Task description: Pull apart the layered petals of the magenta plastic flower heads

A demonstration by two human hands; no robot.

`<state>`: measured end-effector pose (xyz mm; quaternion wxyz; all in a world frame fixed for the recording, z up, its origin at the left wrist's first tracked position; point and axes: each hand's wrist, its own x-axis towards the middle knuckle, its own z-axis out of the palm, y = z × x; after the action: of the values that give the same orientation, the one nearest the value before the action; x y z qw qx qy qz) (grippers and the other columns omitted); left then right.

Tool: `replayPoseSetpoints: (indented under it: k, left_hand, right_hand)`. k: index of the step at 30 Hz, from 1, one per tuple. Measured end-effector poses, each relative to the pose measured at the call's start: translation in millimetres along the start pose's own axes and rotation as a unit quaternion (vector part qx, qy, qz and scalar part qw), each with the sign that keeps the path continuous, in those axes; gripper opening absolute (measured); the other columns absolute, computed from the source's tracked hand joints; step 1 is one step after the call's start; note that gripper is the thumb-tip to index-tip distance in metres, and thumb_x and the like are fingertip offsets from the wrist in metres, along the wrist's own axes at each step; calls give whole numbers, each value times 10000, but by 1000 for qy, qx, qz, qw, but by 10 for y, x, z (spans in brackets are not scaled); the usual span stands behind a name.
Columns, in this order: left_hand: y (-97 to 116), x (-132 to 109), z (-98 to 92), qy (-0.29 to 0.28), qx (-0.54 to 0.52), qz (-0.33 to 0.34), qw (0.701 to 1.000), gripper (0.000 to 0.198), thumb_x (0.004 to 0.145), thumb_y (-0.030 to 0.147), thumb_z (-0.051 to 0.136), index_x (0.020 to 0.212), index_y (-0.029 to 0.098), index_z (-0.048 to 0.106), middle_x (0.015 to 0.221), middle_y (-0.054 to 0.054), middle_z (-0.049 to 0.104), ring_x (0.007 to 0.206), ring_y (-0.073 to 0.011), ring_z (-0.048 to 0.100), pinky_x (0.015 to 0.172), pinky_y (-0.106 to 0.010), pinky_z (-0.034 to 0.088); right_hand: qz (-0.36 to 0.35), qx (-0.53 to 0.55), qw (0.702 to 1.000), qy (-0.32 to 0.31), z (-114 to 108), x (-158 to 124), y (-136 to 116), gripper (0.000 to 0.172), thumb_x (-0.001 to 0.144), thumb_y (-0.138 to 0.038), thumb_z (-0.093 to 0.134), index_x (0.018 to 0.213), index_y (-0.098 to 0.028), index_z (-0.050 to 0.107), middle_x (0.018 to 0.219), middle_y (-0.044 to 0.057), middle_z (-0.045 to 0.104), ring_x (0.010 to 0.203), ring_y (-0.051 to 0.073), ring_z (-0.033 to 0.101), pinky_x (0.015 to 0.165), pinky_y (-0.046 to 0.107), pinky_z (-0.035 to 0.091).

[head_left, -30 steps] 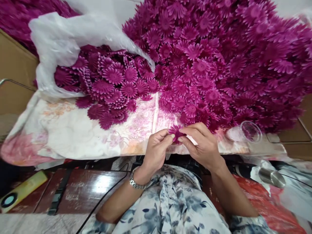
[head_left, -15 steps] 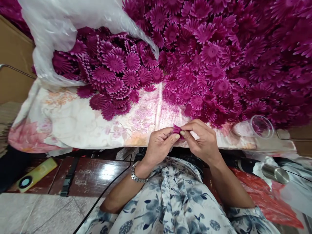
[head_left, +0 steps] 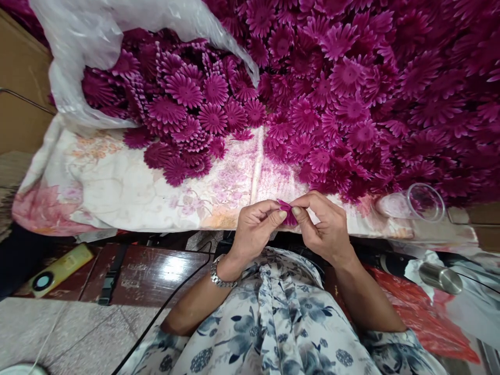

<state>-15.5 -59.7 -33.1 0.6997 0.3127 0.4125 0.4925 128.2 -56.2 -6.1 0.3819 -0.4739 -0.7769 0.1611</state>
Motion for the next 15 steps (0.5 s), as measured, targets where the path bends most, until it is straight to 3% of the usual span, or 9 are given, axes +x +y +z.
replayPoseSetpoints:
  k: [4,9,15]
  left_hand:
    - [10,-4,-32,14,23,5,1000,218,696,376,719,708,161,683,628,15,619,567,-96,554,589,-226,519]
    - [50,-29,-20,-8,22,-18,1000,320,723,455,670,607,159,627,583,17,579,566,-112,549,604,-257,537]
    - [43,-34,-57,-50,-13,-7,999,286,747,446,651,736,160,667,679,-8,610,635,-125,576,627,-255,528]
  right_hand:
    - [-15,-6,1000,-8,-19,16,-10,58,861,-203,532,875,-189,587,721,22,603,675,143,558,646,288,463]
    - [-32,13,999,-25,-6,20,-3,53,851,-206,557,844,-196,609,724,28,615,694,145,569,646,291,479]
    - [-25,41,999,-16,-5,-13,15,81,838,-140,555,853,-176,626,715,32,636,683,141,590,633,282,480]
